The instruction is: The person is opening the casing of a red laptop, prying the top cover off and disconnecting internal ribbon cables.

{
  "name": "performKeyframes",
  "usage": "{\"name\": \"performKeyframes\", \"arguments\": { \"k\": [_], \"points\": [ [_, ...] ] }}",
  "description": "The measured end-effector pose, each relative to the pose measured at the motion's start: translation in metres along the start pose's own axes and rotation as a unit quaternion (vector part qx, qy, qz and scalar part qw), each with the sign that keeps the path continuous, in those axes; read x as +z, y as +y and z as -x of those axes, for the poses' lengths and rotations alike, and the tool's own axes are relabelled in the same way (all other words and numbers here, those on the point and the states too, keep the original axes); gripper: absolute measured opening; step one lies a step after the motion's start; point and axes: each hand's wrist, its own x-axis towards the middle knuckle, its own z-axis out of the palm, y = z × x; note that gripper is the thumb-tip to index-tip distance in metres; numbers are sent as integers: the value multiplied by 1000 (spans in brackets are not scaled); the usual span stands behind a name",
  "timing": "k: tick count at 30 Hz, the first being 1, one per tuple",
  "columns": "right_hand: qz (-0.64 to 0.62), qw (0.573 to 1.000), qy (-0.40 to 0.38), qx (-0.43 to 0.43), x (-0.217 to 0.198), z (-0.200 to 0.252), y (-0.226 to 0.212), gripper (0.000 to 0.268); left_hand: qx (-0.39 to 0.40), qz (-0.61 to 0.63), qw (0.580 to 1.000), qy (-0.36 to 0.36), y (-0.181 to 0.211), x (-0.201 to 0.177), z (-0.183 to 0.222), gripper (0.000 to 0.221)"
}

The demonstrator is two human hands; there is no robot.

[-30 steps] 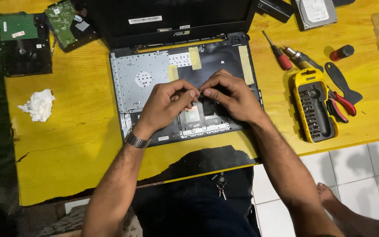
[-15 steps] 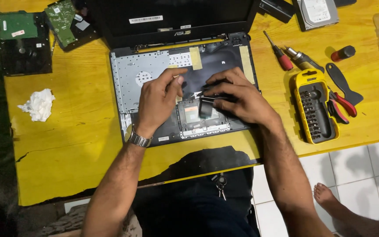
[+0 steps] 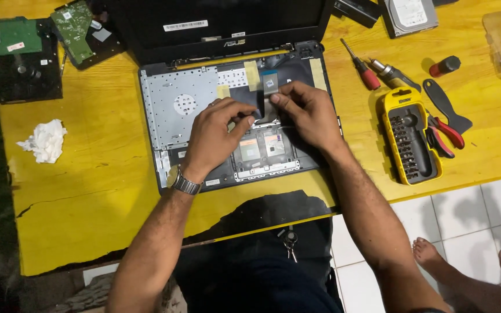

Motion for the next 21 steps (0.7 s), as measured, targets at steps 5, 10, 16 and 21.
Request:
{"name": "performKeyframes", "arguments": {
  "k": [5, 10, 16, 21],
  "points": [
    [-17, 1000, 20, 6, 3, -1, -3, 10, -10, -18, 1000, -6, 6, 4, 0, 14],
    [-43, 999, 32, 1, 4, -2, -2, 10, -21, -36, 999, -13, 7, 6, 0, 14],
    [-53, 998, 26, -28, 3, -1, -15, 7, -26, -34, 999, -20, 4, 6, 0, 15],
    [-75, 992, -3, -100, -5, 1, -15, 7, -15, -35, 999, -11, 7, 6, 2, 21]
  ]
}}
